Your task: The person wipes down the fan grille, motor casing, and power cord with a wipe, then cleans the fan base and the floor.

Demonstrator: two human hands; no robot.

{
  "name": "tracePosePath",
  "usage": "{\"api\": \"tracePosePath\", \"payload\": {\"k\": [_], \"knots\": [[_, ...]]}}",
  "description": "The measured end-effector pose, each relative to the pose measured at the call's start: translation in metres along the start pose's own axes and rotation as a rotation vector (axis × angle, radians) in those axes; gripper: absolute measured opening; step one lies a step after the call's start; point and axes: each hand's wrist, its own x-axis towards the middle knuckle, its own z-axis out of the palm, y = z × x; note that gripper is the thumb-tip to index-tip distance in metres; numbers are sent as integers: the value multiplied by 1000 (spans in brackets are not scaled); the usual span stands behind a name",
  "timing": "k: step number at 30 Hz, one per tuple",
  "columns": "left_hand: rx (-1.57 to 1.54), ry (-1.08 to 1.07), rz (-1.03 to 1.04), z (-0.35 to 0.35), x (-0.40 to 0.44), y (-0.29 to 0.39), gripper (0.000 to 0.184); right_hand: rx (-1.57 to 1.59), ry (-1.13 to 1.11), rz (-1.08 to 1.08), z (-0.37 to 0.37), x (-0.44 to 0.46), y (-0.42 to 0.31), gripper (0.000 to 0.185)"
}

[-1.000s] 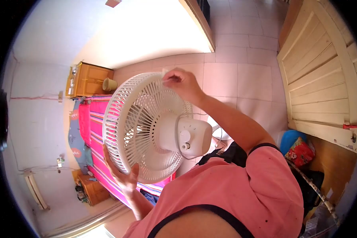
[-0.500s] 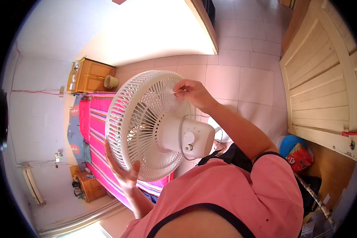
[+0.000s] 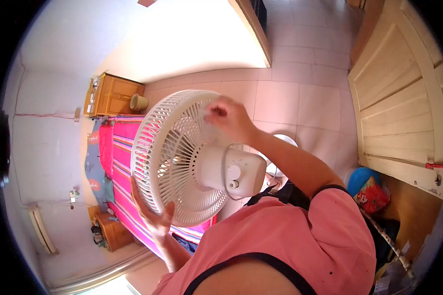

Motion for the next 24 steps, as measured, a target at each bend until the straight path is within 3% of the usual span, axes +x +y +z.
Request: {"api": "tracePosePath", "payload": {"k": [1, 3, 4, 6, 7, 9, 10, 12, 13, 15, 16, 17, 20, 21, 24], "knots": [[21, -2, 3, -1, -1, 0, 116, 214, 132, 43, 1, 11, 1, 17], [-8, -1, -8, 0, -2, -1, 116, 573, 126, 269, -3, 26, -8, 17], [-39, 4, -17, 0, -1, -2, 116, 577, 132, 267, 0, 22, -5, 17], [-24, 2, -7, -1, -1, -3, 116, 186, -1, 25, 6, 1, 8, 17], [-13, 4, 1, 0, -1, -3, 117, 147, -178, -45, 3, -7, 11, 16], [-4, 0, 2, -1, -1, -4, 116, 119, -363, 0, -2, -17, 3, 15], [4, -5, 7, -1, -1, -4, 116, 120, -364, 2, -2, -15, 0, 15], [-1, 0, 12, 1, 0, -3, 116, 20, -244, -199, -1, 0, -5, 13], [-6, 6, 17, 0, 0, -2, 116, 22, -242, -199, -1, 9, -7, 13], [2, 3, 14, 0, 0, 0, 116, 256, 34, -46, -2, 26, -10, 16], [7, -2, 13, 0, 1, 0, 116, 246, 52, -40, 1, 25, -7, 14], [7, 0, 13, 0, 1, -1, 116, 247, 50, -41, 2, 20, -5, 14], [6, 15, 22, 1, 1, -3, 115, 103, -345, 47, 0, -13, -8, 11], [2, 15, 18, 1, 0, -2, 114, 103, -356, 49, 0, -12, -11, 11], [-5, 15, 6, -1, 1, -2, 113, 18, -220, -245, 0, 7, -22, 8]]}}
